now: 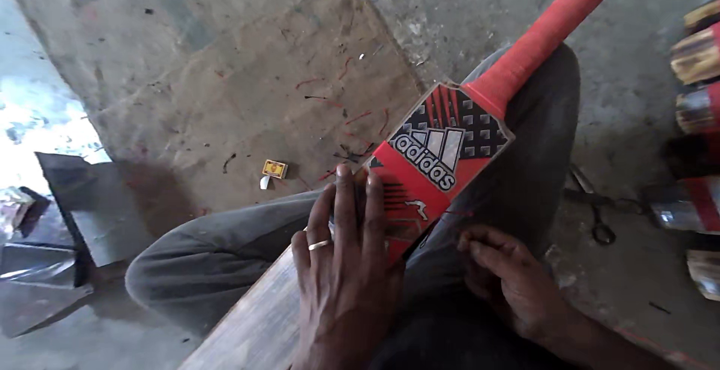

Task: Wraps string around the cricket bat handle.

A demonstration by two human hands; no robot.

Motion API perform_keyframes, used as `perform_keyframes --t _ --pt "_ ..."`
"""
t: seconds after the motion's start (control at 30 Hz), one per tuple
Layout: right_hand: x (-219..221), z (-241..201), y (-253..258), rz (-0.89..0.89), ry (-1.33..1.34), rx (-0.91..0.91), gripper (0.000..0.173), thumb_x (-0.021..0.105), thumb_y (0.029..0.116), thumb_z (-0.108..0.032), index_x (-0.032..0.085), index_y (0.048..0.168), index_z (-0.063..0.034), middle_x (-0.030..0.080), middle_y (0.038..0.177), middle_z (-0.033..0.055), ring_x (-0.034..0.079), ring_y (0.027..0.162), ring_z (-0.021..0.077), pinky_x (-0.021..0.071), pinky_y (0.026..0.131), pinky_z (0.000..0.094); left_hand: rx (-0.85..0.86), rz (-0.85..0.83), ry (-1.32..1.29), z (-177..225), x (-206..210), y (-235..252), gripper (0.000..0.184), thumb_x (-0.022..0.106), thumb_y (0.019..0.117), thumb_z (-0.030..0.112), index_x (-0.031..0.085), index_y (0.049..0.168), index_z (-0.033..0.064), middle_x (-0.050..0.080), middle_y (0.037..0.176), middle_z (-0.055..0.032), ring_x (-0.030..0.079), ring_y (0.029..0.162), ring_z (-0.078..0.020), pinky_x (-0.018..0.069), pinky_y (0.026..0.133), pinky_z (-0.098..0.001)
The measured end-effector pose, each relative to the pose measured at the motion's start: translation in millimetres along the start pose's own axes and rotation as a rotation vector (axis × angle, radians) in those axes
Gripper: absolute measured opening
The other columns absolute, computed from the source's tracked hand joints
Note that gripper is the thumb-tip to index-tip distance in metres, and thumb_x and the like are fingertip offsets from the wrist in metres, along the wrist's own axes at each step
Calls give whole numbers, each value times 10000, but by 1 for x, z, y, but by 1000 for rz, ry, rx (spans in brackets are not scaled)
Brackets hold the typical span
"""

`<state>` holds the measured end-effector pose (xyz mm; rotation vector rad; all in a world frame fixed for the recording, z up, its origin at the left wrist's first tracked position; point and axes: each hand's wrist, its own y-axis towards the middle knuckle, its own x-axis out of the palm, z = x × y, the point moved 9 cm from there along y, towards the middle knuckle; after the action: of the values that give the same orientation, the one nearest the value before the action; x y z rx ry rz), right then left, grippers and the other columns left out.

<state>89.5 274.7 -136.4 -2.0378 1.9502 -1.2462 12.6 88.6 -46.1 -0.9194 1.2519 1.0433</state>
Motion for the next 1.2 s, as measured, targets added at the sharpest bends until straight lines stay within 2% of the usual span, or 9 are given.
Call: perform_keyframes --t 0.17,0.33,0.4,0.5,0.63,0.73,0.8,0.87,1.2 --pt "18 -20 1 -106 -31 -53 200 543 1054 -194 721 1120 -134 516 705 7 443 535 60 411 490 217 84 -194 -290 -4 -10 7 853 707 820 445 271 1537 597 194 1703 -8 382 1457 -355 509 879 -629" --pt "48 -45 3 -226 -17 -125 181 550 1050 -178 715 1102 -125 564 755 21 454 543 43 419 496 200 10 -657 -924 -12 -12 -1 965 791 792 259 290 1577 510 488 1516 136 627 1186 -74 619 895 -367" --pt "56 -49 5 -259 1 -144 176 552 1055 -189 705 1099 -114 545 752 24 434 540 41 394 488 195 -46 -804 -1139 -11 -7 -3 966 799 806 181 307 1577 493 656 1309 58 703 1019 -128 643 824 -366" --pt "57 -49 13 -228 -8 -125 179 547 1046 -192 706 1093 -125 510 707 12 436 539 47 394 491 196 -67 -899 -1256 -20 7 1 880 791 860 224 339 1568 483 679 1274 5 711 1022 -171 636 847 -381" --pt "72 -58 29 -172 -28 -93 216 542 1058 -222 713 1156 -133 538 740 32 443 548 67 394 493 205 20 -330 -757 -43 -37 14 607 654 979 410 445 1547 365 573 1455 110 616 1239 -102 581 984 -384" --pt "87 -64 39 -146 -33 -74 244 526 1065 -221 708 1196 -124 543 749 44 431 525 73 391 470 206 9 65 -79 -9 -55 -9 660 651 939 514 511 1520 233 456 1570 -120 466 1385 -393 377 1036 -671" --pt "86 -61 40 -131 -41 -60 235 535 1053 -228 711 1180 -140 514 711 31 419 510 67 387 461 203 -12 68 174 15 -25 -23 786 610 908 619 416 1577 253 317 1668 -57 371 1460 -374 323 1046 -665" --pt "71 -49 32 -92 -75 -29 211 551 1037 -242 714 1147 -166 474 688 10 411 516 62 385 477 207 -29 79 271 17 -4 -25 765 579 966 487 280 1635 269 202 1711 -5 313 1500 -302 352 1042 -566" --pt "13 1 2 -31 105 38 177 583 1036 -214 715 1113 -125 489 678 5 423 509 50 382 464 197 39 132 198 14 -8 -17 780 642 933 515 344 1613 275 289 1679 -9 378 1466 -273 435 1042 -459"
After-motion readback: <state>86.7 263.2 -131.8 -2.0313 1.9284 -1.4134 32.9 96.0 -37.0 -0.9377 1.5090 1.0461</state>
